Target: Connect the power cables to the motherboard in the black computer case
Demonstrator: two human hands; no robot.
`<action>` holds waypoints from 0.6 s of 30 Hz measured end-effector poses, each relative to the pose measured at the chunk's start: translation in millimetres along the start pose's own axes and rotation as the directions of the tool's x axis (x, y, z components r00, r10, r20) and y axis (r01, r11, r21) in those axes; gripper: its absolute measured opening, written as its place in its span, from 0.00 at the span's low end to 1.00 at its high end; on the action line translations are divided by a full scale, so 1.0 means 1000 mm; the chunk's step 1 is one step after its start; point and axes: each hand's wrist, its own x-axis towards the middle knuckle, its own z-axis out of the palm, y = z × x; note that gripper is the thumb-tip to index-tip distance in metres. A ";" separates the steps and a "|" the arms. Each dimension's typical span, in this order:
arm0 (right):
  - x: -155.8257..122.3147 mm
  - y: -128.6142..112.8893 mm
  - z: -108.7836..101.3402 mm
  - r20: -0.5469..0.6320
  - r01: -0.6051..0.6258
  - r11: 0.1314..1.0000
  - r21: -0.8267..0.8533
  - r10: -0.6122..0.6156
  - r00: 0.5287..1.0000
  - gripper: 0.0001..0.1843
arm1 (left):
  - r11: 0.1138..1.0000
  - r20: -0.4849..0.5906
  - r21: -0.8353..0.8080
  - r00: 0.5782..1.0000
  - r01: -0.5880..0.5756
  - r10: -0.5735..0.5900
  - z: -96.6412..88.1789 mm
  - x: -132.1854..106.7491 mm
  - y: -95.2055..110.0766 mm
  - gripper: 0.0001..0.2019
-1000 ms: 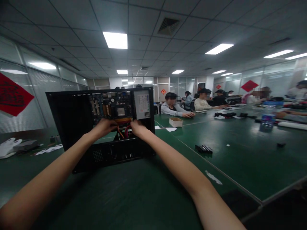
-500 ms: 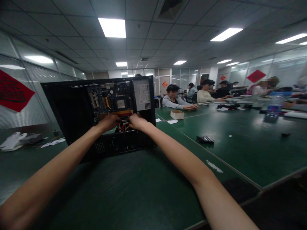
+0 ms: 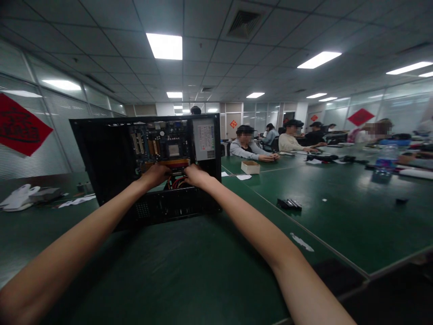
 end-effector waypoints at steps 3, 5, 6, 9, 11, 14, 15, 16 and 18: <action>0.001 -0.002 -0.002 -0.015 0.037 0.999 -0.031 -0.037 0.999 0.14 | 0.999 0.023 0.017 0.999 0.030 -0.031 -0.003 0.000 0.005 0.13; 0.003 -0.005 -0.003 -0.029 0.068 0.996 -0.053 -0.069 0.997 0.14 | 0.999 0.037 0.027 0.998 0.040 -0.041 -0.004 0.001 0.008 0.13; 0.005 -0.007 -0.004 -0.038 0.089 0.994 -0.067 -0.092 0.995 0.14 | 0.998 0.041 0.034 0.998 0.051 -0.052 -0.004 0.001 0.009 0.13; 0.014 -0.012 -0.002 -0.057 0.177 0.977 -0.116 -0.185 0.981 0.14 | 0.996 0.045 0.043 0.996 0.079 -0.081 -0.004 0.000 0.011 0.13; 0.023 -0.014 0.001 -0.055 0.221 0.966 -0.132 -0.230 0.972 0.14 | 0.996 0.038 0.038 0.996 0.084 -0.085 -0.004 -0.001 0.011 0.13; 0.034 -0.014 0.004 -0.059 0.213 0.968 -0.131 -0.222 0.973 0.14 | 0.996 0.040 0.039 0.996 0.080 -0.081 -0.005 -0.002 0.012 0.14; 0.037 -0.014 0.006 -0.062 0.199 0.971 -0.133 -0.209 0.976 0.14 | 0.996 0.041 0.041 0.996 0.080 -0.082 -0.005 -0.002 0.012 0.14; 0.039 -0.014 0.007 -0.065 0.185 0.973 -0.138 -0.195 0.979 0.14 | 0.996 0.043 0.043 0.995 0.083 -0.085 -0.005 -0.002 0.013 0.14; 0.041 -0.015 0.008 -0.064 0.157 0.976 -0.149 -0.168 0.984 0.14 | 0.996 0.034 0.023 0.996 0.086 -0.087 -0.006 -0.003 0.013 0.14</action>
